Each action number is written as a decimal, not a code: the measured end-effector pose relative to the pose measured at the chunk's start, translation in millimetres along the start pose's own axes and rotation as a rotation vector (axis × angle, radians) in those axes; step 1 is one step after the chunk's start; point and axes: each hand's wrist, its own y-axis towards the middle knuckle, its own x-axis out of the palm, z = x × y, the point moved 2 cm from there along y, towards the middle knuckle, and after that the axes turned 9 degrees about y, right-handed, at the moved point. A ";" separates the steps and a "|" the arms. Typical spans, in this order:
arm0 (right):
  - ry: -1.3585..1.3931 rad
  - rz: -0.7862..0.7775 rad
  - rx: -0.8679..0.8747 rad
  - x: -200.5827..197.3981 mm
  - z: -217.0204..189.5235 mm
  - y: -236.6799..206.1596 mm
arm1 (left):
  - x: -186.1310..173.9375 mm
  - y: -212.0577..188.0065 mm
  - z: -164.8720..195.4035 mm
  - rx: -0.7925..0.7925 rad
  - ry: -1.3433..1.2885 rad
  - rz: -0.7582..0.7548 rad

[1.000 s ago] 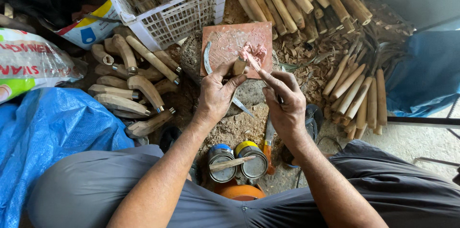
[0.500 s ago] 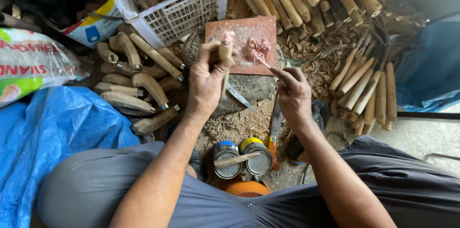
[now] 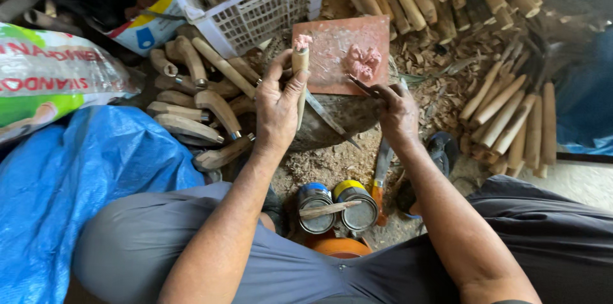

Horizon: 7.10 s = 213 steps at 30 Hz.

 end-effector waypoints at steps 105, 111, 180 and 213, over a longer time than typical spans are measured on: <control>1.224 0.204 -0.450 -145.8 -167.7 1.9 | 36.0 -32.1 24.0 0.211 0.015 -0.353; 1.198 0.241 -0.432 -140.0 -167.3 0.3 | 34.9 -32.8 26.9 0.194 0.014 -0.375; 1.009 0.211 -0.391 -143.3 -178.2 -7.6 | 32.6 -33.3 42.9 0.396 0.339 -0.250; 1.182 0.292 -0.227 -151.2 -162.7 -10.3 | 41.7 -33.0 27.9 0.142 -0.076 -0.457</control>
